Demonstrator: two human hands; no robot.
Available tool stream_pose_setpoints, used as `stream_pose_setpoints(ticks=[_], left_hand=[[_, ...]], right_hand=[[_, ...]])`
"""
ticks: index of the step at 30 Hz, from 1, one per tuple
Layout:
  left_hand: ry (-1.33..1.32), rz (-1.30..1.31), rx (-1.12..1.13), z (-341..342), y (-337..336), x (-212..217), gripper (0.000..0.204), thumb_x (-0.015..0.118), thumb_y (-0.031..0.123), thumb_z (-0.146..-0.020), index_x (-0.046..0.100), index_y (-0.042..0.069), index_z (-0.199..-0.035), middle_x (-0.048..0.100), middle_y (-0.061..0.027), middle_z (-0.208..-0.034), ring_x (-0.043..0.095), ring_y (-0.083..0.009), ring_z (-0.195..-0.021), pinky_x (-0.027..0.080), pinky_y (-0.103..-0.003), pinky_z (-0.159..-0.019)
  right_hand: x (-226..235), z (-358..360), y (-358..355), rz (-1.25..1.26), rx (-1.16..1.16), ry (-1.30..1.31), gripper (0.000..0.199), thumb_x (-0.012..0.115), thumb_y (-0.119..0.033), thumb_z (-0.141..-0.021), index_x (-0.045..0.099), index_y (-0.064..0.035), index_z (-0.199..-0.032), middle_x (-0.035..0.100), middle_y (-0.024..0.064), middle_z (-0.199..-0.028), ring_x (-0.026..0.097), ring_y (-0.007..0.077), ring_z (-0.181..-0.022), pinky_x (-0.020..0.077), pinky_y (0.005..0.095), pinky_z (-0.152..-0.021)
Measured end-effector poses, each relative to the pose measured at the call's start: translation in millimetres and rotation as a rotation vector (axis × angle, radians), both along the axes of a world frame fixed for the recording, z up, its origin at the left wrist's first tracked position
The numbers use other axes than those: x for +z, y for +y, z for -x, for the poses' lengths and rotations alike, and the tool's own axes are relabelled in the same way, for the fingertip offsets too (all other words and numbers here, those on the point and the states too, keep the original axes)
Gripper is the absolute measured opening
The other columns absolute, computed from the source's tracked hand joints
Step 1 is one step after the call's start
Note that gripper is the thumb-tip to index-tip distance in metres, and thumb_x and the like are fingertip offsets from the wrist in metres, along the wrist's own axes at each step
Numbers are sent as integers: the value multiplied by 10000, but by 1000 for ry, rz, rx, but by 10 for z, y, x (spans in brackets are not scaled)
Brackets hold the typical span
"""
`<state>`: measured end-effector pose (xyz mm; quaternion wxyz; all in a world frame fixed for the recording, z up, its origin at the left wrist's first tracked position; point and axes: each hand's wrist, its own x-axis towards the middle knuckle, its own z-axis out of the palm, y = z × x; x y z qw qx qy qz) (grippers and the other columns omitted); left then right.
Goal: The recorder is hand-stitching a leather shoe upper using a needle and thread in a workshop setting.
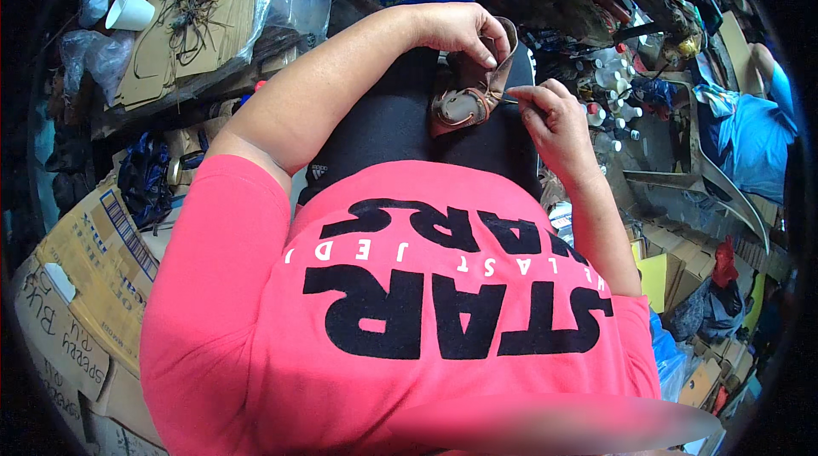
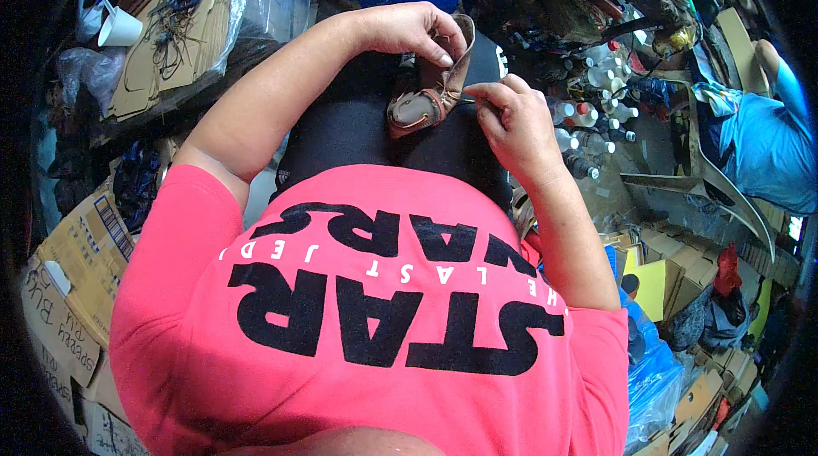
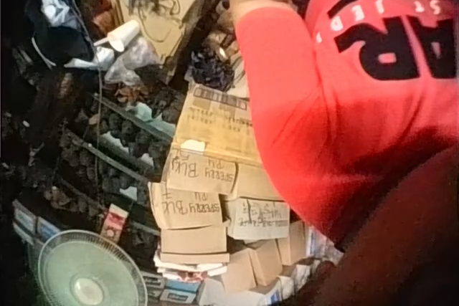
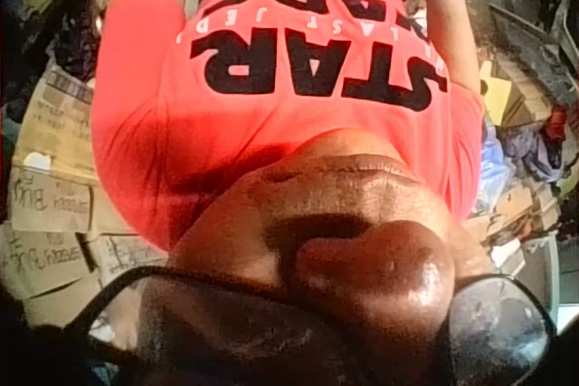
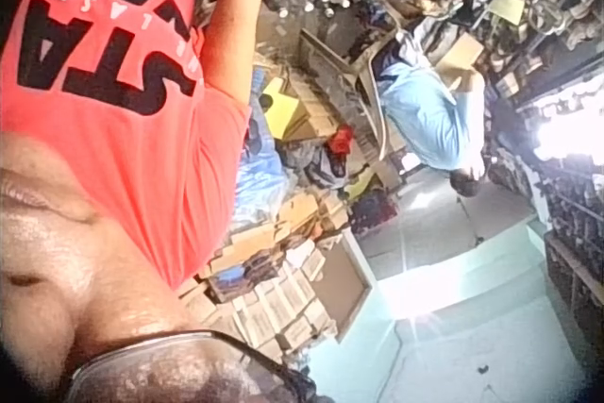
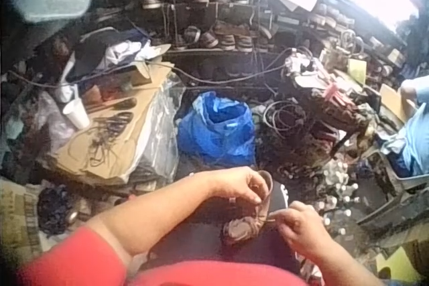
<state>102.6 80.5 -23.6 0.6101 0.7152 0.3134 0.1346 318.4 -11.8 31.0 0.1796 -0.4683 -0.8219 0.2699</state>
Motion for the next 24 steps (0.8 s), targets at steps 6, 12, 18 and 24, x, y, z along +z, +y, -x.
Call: stream_pose_setpoints(ticks=[6,12,18,24], left_hand=[[17,13,-57,28,17,-1,287,641,47,-793,661,19,-1078,682,-52,-965,607,-122,-884,461,-267,-855],[15,49,-47,30,15,-14,304,647,50,-785,658,17,-1087,685,-54,-960,608,-122,-877,460,-264,-857],[33,-97,-47,-60,40,-38,231,677,105,-782,674,49,-1006,619,-68,-982,576,-173,-920,451,-304,-848],[76,-201,-177,-53,68,1,402,749,145,-715,604,88,-1085,512,-92,-1055,505,-239,-1015,404,-343,-901]], right_hand=[[22,20,13,-39,-19,-149,165,603,-88,-768,689,-79,-909,588,116,-768,590,292,-728,444,384,-678],[36,70,-41,-121,-12,-216,158,611,-106,-767,689,-102,-904,593,80,-759,587,256,-781,402,378,-769],[-156,47,-79,-238,29,-150,172,641,-82,-760,692,-106,-922,581,72,-716,578,258,-740,429,363,-738],[-216,-145,151,187,-4,53,227,629,-11,-777,702,-106,-970,546,81,-789,579,207,-746,471,307,-689]])
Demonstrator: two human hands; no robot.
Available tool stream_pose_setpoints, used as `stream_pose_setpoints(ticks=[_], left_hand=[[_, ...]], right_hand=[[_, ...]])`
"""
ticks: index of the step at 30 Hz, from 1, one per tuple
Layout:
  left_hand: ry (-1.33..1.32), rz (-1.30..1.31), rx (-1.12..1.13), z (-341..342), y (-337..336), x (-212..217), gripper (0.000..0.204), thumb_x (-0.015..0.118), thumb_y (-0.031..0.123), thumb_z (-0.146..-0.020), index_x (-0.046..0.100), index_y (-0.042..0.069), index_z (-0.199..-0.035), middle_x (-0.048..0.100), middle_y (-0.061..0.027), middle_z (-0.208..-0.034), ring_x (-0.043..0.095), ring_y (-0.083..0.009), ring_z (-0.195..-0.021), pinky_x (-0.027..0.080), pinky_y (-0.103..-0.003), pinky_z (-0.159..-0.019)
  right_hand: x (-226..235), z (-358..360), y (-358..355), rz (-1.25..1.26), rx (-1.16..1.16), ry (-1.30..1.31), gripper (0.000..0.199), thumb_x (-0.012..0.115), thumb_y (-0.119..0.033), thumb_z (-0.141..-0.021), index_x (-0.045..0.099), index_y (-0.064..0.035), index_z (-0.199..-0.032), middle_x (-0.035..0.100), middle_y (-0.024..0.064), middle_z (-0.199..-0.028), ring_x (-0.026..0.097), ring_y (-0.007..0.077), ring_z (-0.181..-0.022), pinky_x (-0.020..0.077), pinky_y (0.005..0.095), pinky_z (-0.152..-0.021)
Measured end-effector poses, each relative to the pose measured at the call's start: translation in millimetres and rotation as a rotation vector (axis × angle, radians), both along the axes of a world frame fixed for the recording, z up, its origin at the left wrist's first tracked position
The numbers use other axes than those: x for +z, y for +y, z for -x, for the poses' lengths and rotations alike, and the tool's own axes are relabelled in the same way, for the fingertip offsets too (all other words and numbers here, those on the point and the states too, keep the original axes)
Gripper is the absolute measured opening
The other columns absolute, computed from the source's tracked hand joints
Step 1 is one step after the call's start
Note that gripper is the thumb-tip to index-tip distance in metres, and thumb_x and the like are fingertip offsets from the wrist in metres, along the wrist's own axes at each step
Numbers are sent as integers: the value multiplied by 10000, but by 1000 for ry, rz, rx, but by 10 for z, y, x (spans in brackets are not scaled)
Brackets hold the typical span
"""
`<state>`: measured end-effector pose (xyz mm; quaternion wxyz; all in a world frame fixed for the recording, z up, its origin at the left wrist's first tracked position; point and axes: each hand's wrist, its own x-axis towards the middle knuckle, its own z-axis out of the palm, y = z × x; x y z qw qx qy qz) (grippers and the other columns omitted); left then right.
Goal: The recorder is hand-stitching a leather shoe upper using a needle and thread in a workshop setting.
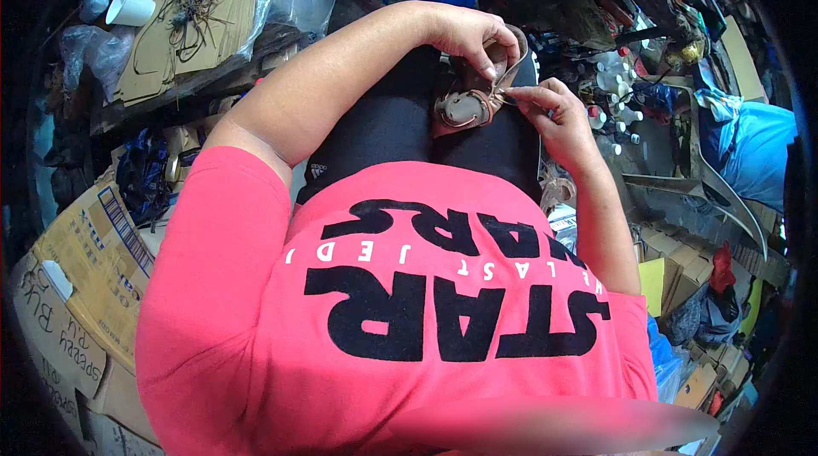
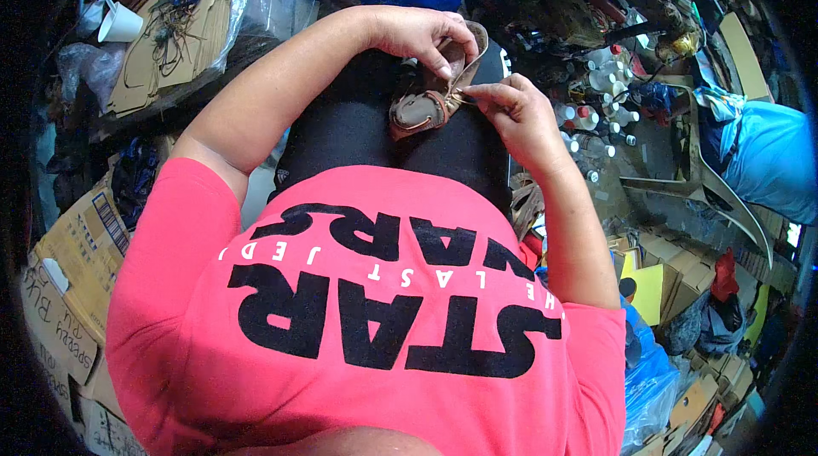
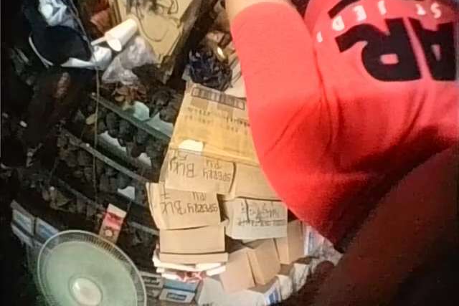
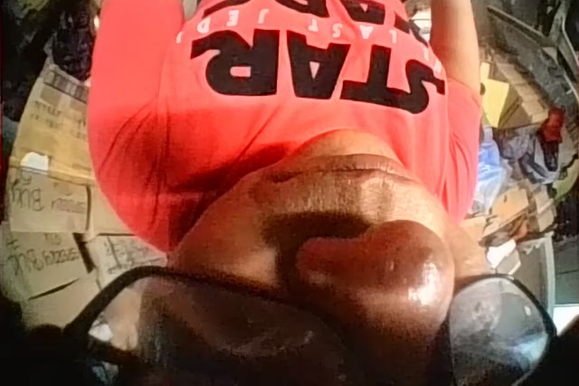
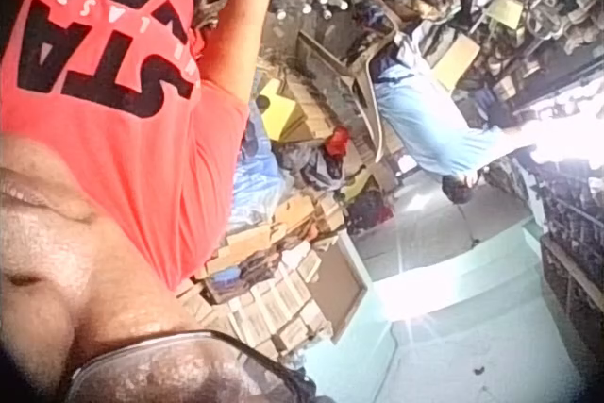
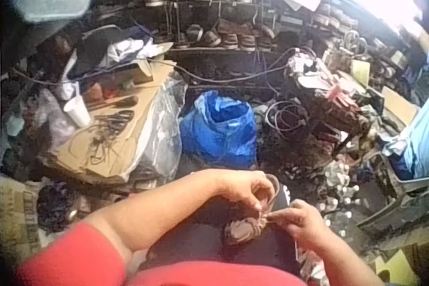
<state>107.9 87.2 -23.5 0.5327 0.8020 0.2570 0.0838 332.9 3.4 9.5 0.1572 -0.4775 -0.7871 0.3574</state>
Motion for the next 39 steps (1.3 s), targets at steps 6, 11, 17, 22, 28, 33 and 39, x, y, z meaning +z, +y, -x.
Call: stream_pose_setpoints(ticks=[6,11,17,22,28,33,39], left_hand=[[28,-19,25,-14,-33,45,469,776,134,-669,599,107,-1103,502,-92,-1050,497,-256,-1032,396,-349,-917],[1,-54,41,-32,-29,5,463,774,123,-669,601,107,-1099,503,-90,-1044,499,-256,-1027,400,-349,-911],[-12,-13,28,-19,-11,-13,449,774,111,-668,610,106,-1087,501,-93,-1050,500,-256,-1029,404,-344,-906],[-20,-67,63,-18,-41,-21,440,774,110,-670,615,105,-1080,505,-94,-1040,501,-255,-1025,405,-342,-906],[-33,-40,73,-29,-55,-18,445,783,114,-655,621,101,-1069,507,-100,-1030,503,-258,-1031,408,-342,-906],[-88,-454,429,38,-226,-78,485,688,66,-663,568,70,-1132,516,-152,-1096,470,-300,-1091,384,-375,-965],[-37,-561,661,346,-655,12,420,530,-88,-709,640,99,-1068,523,-150,-1056,522,-271,-981,435,-329,-854]], right_hand=[[119,43,133,111,52,-18,206,618,-7,-819,705,-102,-981,560,52,-874,573,162,-828,468,267,-746],[-51,-29,247,228,44,104,194,642,-18,-809,710,-96,-973,582,47,-909,568,149,-850,462,272,-771],[-98,-14,247,185,39,68,236,647,19,-783,712,-100,-976,579,34,-918,554,127,-874,458,245,-786],[-43,-66,410,323,146,108,306,557,98,-797,696,-78,-1006,509,13,-920,531,103,-871,442,230,-785],[-102,10,322,152,119,118,208,693,-17,-755,710,-90,-949,598,18,-866,553,113,-797,456,248,-741],[-66,109,143,-58,80,54,171,706,-73,-756,712,-102,-924,571,63,-768,563,181,-703,457,287,-659],[-14,89,-57,-250,109,-101,213,649,-45,-778,692,-113,-975,508,75,-720,537,243,-686,436,342,-664]])
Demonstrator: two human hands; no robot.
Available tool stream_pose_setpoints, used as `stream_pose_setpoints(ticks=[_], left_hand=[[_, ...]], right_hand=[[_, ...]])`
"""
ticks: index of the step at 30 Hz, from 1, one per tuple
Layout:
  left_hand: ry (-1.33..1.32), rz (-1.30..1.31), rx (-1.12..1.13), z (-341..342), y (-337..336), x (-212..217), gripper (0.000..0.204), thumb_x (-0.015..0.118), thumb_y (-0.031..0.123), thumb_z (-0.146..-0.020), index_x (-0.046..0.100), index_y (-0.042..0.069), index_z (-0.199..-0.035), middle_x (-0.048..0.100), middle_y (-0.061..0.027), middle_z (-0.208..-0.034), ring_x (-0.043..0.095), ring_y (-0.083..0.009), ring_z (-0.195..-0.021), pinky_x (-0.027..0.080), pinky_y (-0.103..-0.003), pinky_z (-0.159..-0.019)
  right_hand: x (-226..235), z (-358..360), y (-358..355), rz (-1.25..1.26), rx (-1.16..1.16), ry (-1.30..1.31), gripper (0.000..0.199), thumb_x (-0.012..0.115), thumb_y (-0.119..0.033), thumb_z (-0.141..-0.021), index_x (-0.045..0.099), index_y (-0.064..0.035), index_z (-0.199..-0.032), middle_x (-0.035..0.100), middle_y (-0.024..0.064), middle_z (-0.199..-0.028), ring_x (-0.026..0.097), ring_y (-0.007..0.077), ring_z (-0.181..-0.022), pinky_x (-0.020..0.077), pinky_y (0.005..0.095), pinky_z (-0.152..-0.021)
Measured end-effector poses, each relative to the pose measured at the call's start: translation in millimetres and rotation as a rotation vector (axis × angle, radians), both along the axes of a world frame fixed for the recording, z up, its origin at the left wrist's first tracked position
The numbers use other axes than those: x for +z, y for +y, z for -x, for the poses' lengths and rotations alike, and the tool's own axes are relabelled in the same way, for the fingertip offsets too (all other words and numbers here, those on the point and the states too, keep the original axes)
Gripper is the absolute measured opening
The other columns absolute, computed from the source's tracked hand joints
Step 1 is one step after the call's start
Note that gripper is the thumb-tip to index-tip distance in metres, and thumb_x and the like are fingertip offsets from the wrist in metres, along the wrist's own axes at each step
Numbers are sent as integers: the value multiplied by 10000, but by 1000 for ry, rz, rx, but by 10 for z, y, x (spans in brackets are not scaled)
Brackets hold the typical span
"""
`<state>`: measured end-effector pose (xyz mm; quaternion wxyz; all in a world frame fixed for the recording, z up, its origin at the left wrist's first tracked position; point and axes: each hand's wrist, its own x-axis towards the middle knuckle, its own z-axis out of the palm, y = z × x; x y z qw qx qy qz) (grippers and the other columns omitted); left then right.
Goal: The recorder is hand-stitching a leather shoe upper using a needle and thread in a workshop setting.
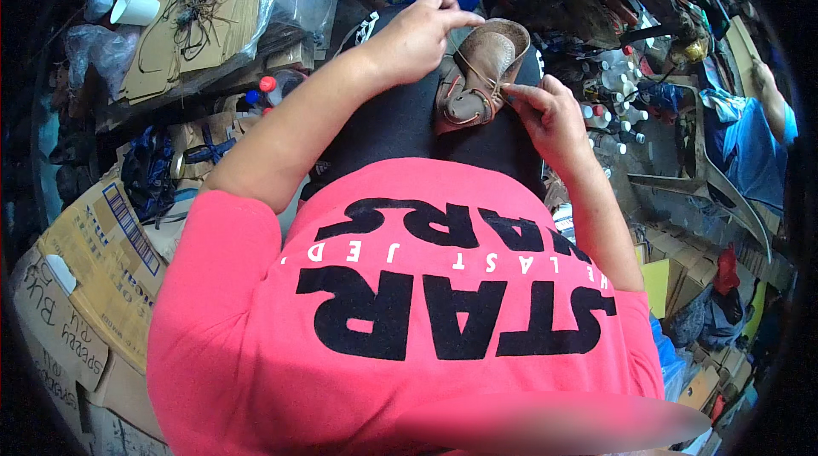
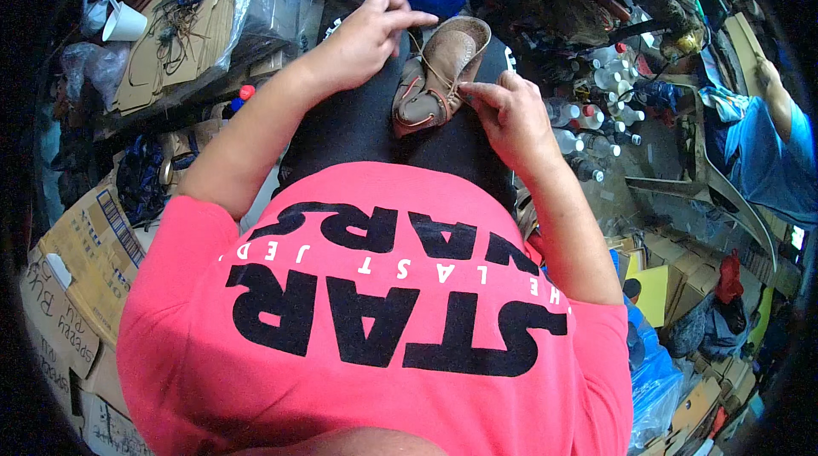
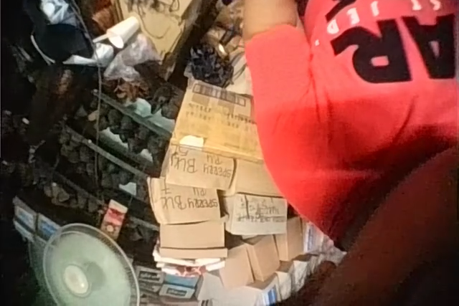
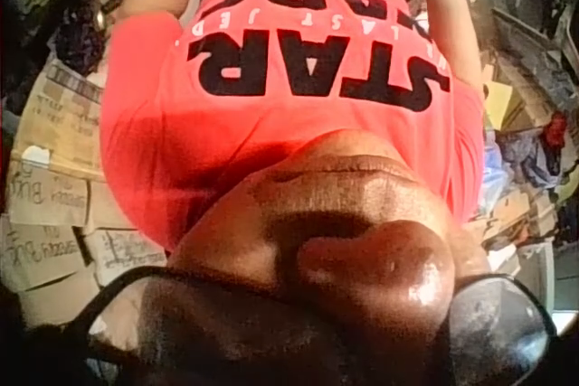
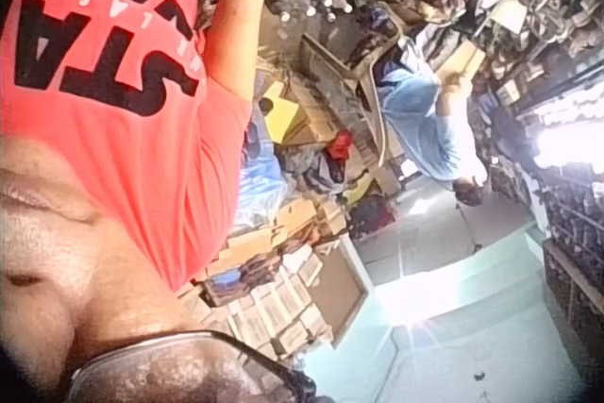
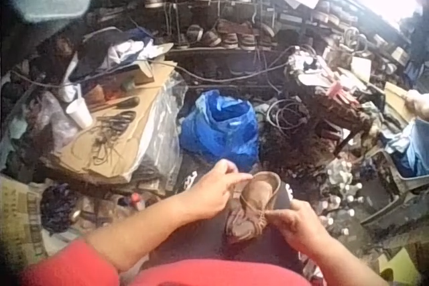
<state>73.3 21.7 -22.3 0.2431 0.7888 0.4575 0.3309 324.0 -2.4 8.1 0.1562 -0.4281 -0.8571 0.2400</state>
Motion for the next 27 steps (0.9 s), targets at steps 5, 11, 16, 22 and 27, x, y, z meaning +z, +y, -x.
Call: stream_pose_setpoints(ticks=[5,11,16,22,27], left_hand=[[-46,-3,19,-50,-356,85,170,686,50,-726,700,105,-886,583,-70,-766,585,-241,-699,481,-325,-670],[304,-149,67,-114,-428,3,92,695,174,-720,706,187,-810,542,-11,-731,529,-209,-799,364,-363,-721],[191,-70,50,-124,-357,-24,140,699,167,-714,714,206,-847,542,-5,-750,531,-208,-820,355,-363,-736],[163,15,-34,-124,-233,-38,209,697,154,-722,724,257,-902,524,1,-789,520,-203,-855,361,-362,-778],[226,-1,-30,-130,-180,-82,195,692,174,-739,724,281,-898,513,7,-780,512,-200,-858,356,-364,-765]], right_hand=[[-17,70,-257,-212,-34,-200,301,612,-109,-805,649,-171,-1097,505,63,-744,528,242,-771,365,395,-821],[10,58,-267,-112,-68,-177,311,618,-124,-807,657,-202,-1105,504,45,-749,530,217,-799,347,390,-843],[-139,-100,-62,146,-101,19,304,639,-74,-763,704,-190,-1037,543,45,-741,538,206,-775,407,335,-759],[-143,-160,185,290,2,92,311,571,37,-801,693,-110,-1047,500,34,-769,460,154,-806,405,257,-748],[-147,-153,240,311,-11,99,265,601,-43,-802,714,-182,-999,560,46,-792,509,212,-836,430,313,-796]])
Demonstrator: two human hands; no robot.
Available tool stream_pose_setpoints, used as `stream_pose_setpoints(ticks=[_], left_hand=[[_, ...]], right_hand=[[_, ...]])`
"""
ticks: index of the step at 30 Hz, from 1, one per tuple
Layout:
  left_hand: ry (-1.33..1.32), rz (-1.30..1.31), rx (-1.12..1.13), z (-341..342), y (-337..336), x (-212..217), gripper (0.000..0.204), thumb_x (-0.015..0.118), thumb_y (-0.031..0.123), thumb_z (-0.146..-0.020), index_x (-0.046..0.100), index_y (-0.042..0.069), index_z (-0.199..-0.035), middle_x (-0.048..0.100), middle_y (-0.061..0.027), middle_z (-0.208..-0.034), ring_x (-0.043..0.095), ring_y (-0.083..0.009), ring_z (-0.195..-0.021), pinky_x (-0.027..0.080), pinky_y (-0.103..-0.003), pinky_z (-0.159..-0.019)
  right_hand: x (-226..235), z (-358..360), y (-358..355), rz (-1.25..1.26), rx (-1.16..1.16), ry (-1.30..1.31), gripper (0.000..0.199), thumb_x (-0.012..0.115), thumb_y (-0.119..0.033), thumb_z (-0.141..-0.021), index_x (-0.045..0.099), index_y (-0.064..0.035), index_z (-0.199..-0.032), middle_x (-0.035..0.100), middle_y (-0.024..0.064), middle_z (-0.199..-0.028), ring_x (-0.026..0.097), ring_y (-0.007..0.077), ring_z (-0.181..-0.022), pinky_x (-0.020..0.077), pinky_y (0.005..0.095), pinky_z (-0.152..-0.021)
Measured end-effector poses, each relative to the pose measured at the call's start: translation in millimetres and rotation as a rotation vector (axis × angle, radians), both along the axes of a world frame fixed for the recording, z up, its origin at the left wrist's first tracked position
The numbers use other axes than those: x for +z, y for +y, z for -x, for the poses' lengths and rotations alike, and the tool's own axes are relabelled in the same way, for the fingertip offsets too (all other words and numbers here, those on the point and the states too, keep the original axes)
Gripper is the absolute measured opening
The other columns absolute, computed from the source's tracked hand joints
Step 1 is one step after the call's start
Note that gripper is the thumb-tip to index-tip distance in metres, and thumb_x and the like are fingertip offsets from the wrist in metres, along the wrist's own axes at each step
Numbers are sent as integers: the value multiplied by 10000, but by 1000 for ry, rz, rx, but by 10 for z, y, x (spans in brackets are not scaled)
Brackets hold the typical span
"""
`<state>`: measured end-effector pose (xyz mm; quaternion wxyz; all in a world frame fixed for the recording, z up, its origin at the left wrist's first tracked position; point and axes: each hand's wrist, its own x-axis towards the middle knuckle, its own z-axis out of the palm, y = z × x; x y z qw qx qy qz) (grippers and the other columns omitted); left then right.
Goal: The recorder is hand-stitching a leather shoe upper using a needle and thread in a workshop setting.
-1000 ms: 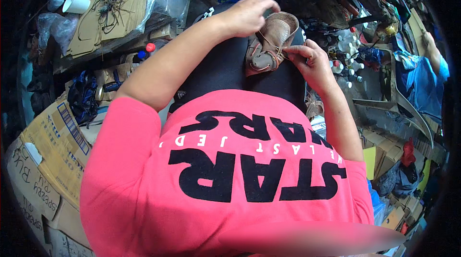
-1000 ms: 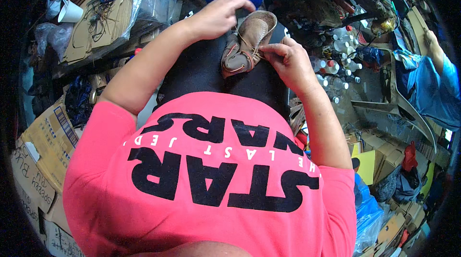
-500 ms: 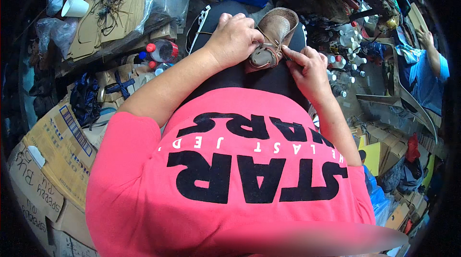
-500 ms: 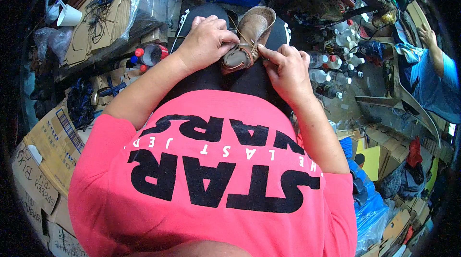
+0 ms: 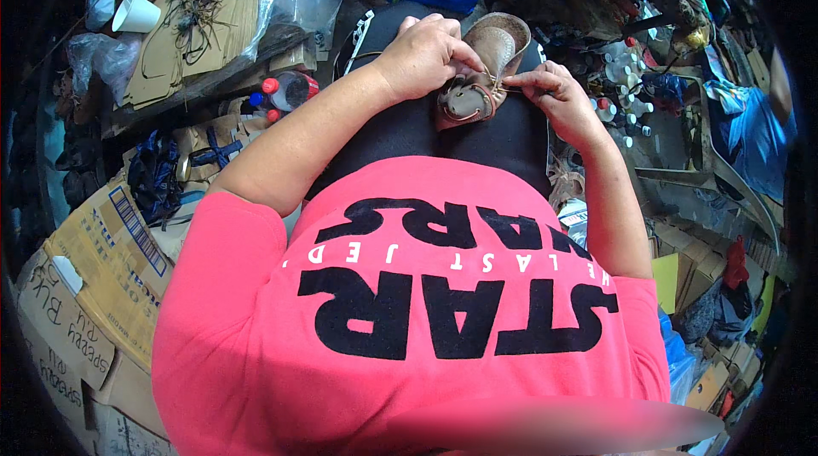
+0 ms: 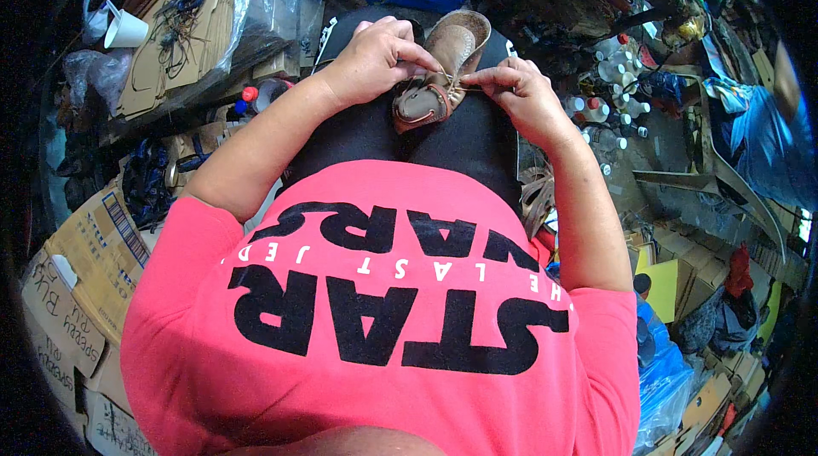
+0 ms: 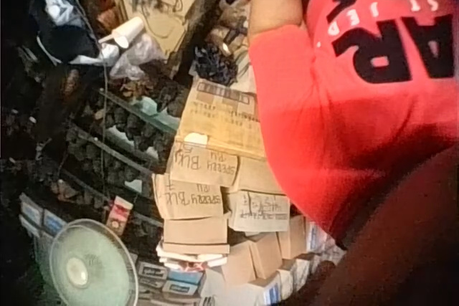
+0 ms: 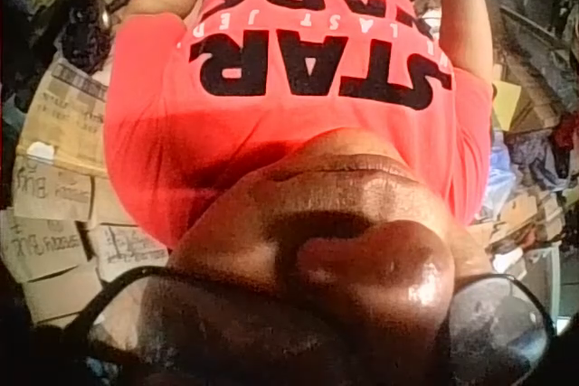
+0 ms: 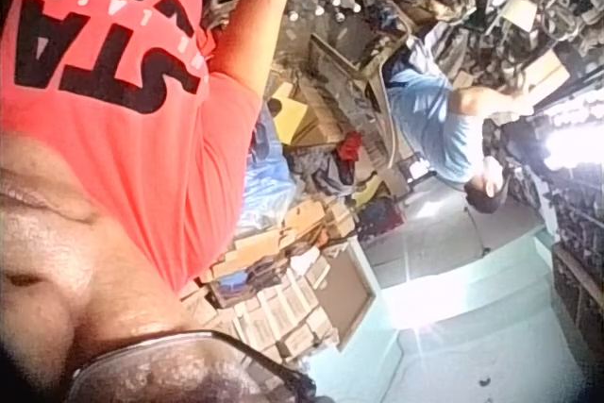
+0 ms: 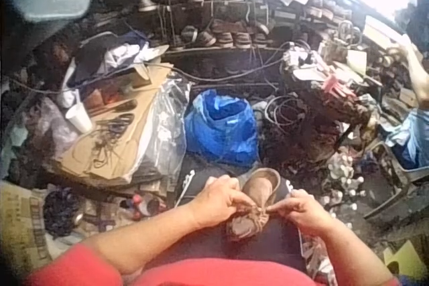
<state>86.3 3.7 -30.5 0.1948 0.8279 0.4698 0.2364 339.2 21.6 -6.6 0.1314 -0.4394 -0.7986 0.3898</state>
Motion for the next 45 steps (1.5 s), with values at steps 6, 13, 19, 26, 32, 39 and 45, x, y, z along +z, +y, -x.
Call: stream_pose_setpoints(ticks=[6,13,19,26,32,39,45], left_hand=[[-4,22,-10,-1,16,-2,186,690,186,-745,724,289,-896,515,16,-779,509,-197,-864,345,-365,-771],[13,47,-13,-17,13,10,178,690,186,-744,728,284,-887,528,18,-774,513,-190,-873,326,-353,-779],[-69,26,-128,-55,197,-72,142,711,164,-712,735,240,-830,543,0,-694,543,-207,-781,402,-357,-723],[12,-102,-351,-105,419,23,96,713,144,-711,713,209,-782,508,7,-717,525,-204,-822,393,-351,-734],[16,-100,-265,-37,218,65,174,695,121,-728,726,234,-857,517,13,-773,523,-209,-824,398,-355,-740],[-32,-46,-103,40,69,-16,222,705,94,-697,730,203,-889,592,-18,-757,565,-224,-808,458,-360,-737],[-44,137,-71,9,140,-43,122,698,204,-717,727,199,-835,663,-6,-815,603,-213,-877,398,-378,-819]], right_hand=[[-63,-35,32,91,-4,48,223,599,-77,-835,715,-181,-995,565,55,-839,498,215,-875,419,315,-818],[-86,-40,32,104,8,96,240,615,-68,-824,714,-180,-1011,537,34,-804,484,192,-848,412,293,-803],[-116,-54,97,168,41,141,304,619,6,-779,717,-158,-1016,489,2,-709,448,147,-753,404,260,-740],[-40,-7,169,236,80,51,380,579,86,-766,703,-125,-1058,454,-21,-742,454,100,-777,399,207,-750],[11,-37,66,43,122,6,379,607,62,-757,699,-133,-1068,471,-7,-748,477,111,-768,413,213,-746],[22,0,-84,43,-7,-6,323,629,13,-790,691,-117,-1078,547,5,-798,501,111,-810,413,229,-780],[-101,-5,-66,119,-74,193,284,660,-24,-783,705,-128,-1043,597,20,-778,520,120,-780,437,249,-740]])
